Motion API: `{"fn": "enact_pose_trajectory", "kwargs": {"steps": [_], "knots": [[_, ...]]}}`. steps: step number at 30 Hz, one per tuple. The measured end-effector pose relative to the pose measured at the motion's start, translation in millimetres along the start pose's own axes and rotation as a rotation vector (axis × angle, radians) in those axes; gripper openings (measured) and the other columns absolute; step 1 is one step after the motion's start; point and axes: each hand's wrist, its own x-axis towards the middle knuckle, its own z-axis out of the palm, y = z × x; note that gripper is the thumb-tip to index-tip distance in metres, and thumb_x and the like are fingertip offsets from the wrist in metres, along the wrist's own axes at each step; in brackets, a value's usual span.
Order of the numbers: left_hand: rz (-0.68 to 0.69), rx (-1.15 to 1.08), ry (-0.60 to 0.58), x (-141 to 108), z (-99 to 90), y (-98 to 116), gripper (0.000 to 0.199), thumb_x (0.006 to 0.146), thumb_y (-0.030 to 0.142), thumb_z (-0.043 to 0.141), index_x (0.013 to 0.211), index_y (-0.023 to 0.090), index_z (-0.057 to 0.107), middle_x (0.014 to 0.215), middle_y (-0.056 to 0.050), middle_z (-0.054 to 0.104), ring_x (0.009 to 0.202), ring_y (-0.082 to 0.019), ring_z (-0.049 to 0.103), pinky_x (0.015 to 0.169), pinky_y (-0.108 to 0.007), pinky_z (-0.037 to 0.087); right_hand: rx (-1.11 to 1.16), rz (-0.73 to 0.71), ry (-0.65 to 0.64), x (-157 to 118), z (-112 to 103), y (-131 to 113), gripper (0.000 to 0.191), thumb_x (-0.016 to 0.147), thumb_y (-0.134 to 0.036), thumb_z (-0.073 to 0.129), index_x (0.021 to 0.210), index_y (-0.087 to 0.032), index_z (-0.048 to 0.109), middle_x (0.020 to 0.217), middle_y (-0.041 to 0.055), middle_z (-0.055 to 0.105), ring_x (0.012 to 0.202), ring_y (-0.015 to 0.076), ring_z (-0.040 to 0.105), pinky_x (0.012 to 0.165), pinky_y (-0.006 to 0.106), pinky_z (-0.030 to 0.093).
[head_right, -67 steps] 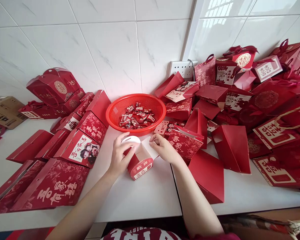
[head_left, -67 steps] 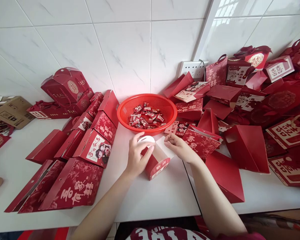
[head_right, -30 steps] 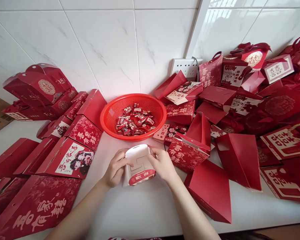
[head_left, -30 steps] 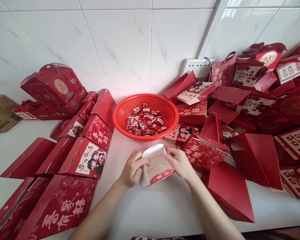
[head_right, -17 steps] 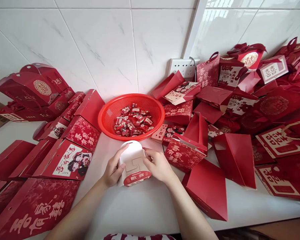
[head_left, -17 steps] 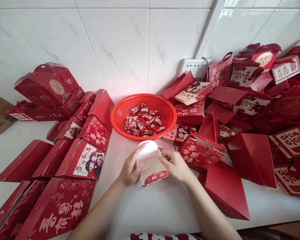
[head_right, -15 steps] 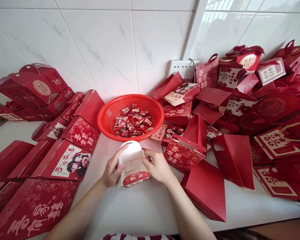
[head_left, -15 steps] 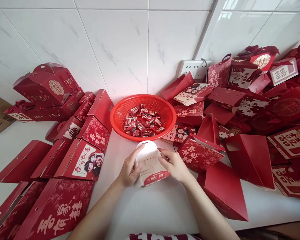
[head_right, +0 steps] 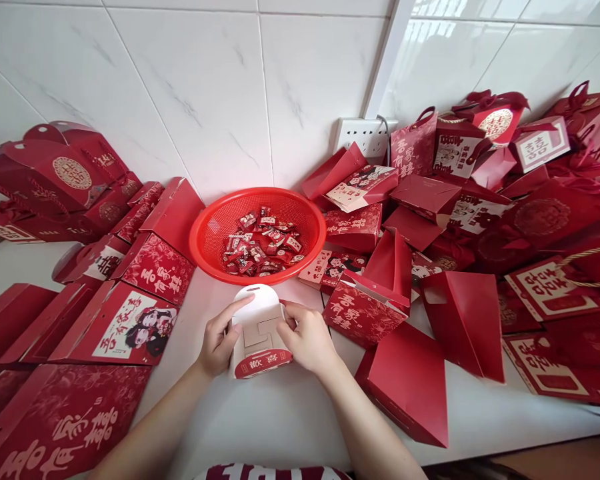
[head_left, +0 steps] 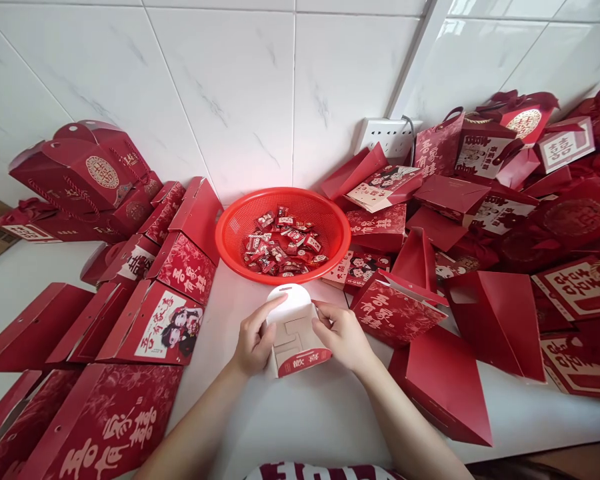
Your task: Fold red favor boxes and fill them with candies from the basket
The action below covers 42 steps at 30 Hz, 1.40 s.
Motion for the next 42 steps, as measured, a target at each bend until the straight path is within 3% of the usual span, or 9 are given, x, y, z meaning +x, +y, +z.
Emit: {"fn": "enact_pose_trajectory", "kwargs": {"steps": [8, 13, 17, 20, 23, 26, 29, 36, 42], "knots": [[-0.118, -0.141, 0.063, 3, 3.7, -2, 0.037, 0.091, 0.034, 0.045, 0.12, 0.02, 0.063, 0.124, -0.01, 0.063, 0.112, -0.029, 0.059, 0.091, -0.04, 0.049, -0.031, 0.016, 0.0, -3, 2, -5, 0.028, 0.075, -0.02, 0.048, 0.062, -0.02, 0.022, 0.059, -0.0037, 0.029, 0.057, 0.0126, 0.027, 0.054, 0.024, 0.023], [-0.044, -0.095, -0.005, 4, -0.6, 0, 0.036, 0.091, 0.035, 0.047, 0.123, 0.023, 0.06, 0.116, -0.008, 0.064, 0.093, -0.023, 0.062, 0.079, -0.036, 0.049, -0.033, 0.037, 0.061, -3, 5, -3, 0.027, 0.076, -0.022, 0.046, 0.061, -0.02, 0.024, 0.059, -0.0033, 0.032, 0.057, 0.0125, 0.029, 0.054, 0.024, 0.025], [0.062, -0.015, -0.017, 6, -9.5, 7, 0.034, 0.09, 0.032, 0.051, 0.122, 0.024, 0.06, 0.115, -0.008, 0.06, 0.104, -0.023, 0.058, 0.089, -0.036, 0.046, -0.053, 0.101, 0.144, -5, 9, 0, 0.028, 0.079, -0.024, 0.048, 0.061, -0.021, 0.026, 0.056, -0.0037, 0.031, 0.055, 0.0128, 0.029, 0.053, 0.024, 0.025], [0.014, 0.014, 0.002, 9, -12.6, 9, 0.028, 0.092, 0.03, 0.05, 0.115, 0.024, 0.064, 0.112, -0.007, 0.061, 0.104, -0.022, 0.057, 0.091, -0.035, 0.044, -0.068, 0.105, 0.146, -4, 9, 1, 0.031, 0.083, -0.028, 0.05, 0.063, -0.021, 0.028, 0.058, -0.0033, 0.037, 0.055, 0.0138, 0.037, 0.054, 0.025, 0.029], [-0.095, -0.028, -0.004, 12, -12.4, 10, 0.028, 0.096, 0.03, 0.045, 0.113, 0.022, 0.065, 0.111, -0.006, 0.063, 0.098, -0.019, 0.059, 0.085, -0.031, 0.045, -0.043, -0.03, 0.095, -4, 2, -2, 0.033, 0.09, -0.034, 0.05, 0.066, -0.023, 0.031, 0.074, 0.0032, 0.056, 0.088, 0.0226, 0.059, 0.072, 0.029, 0.042], [-0.136, -0.051, -0.009, 12, -11.4, 9, 0.029, 0.096, 0.031, 0.045, 0.114, 0.021, 0.065, 0.115, -0.005, 0.064, 0.095, -0.018, 0.06, 0.082, -0.028, 0.044, 0.004, -0.159, 0.004, -7, -11, -7, 0.025, 0.089, -0.043, 0.057, 0.08, -0.022, 0.047, 0.124, 0.0118, 0.057, 0.133, 0.0269, 0.039, 0.102, 0.038, 0.037], [-0.149, -0.042, 0.002, 12, -11.1, 8, 0.029, 0.096, 0.031, 0.045, 0.115, 0.02, 0.065, 0.115, -0.005, 0.065, 0.091, -0.017, 0.06, 0.079, -0.027, 0.043, 0.004, -0.229, -0.112, -11, -24, -11, 0.041, 0.083, -0.051, 0.066, 0.113, -0.025, 0.055, 0.153, 0.0087, 0.03, 0.143, 0.0262, 0.023, 0.114, 0.043, 0.027], [-0.139, -0.082, 0.03, 12, -10.4, 8, 0.028, 0.096, 0.031, 0.047, 0.113, 0.019, 0.066, 0.115, -0.005, 0.066, 0.095, -0.018, 0.06, 0.083, -0.027, 0.043, -0.203, -0.328, -0.352, -9, -33, -9, 0.071, 0.066, -0.066, 0.074, 0.125, -0.03, 0.06, 0.16, 0.0041, 0.014, 0.147, 0.0361, 0.0, 0.117, 0.057, 0.011], [-0.164, -0.113, 0.023, 11, -9.4, 6, 0.028, 0.096, 0.032, 0.047, 0.114, 0.02, 0.064, 0.116, -0.004, 0.065, 0.094, -0.017, 0.059, 0.08, -0.026, 0.043, -0.179, -0.328, -0.401, -8, -33, -9, 0.039, 0.072, -0.059, 0.073, 0.102, -0.033, 0.073, 0.16, -0.0037, 0.014, 0.147, 0.033, 0.004, 0.117, 0.057, 0.011]]}}
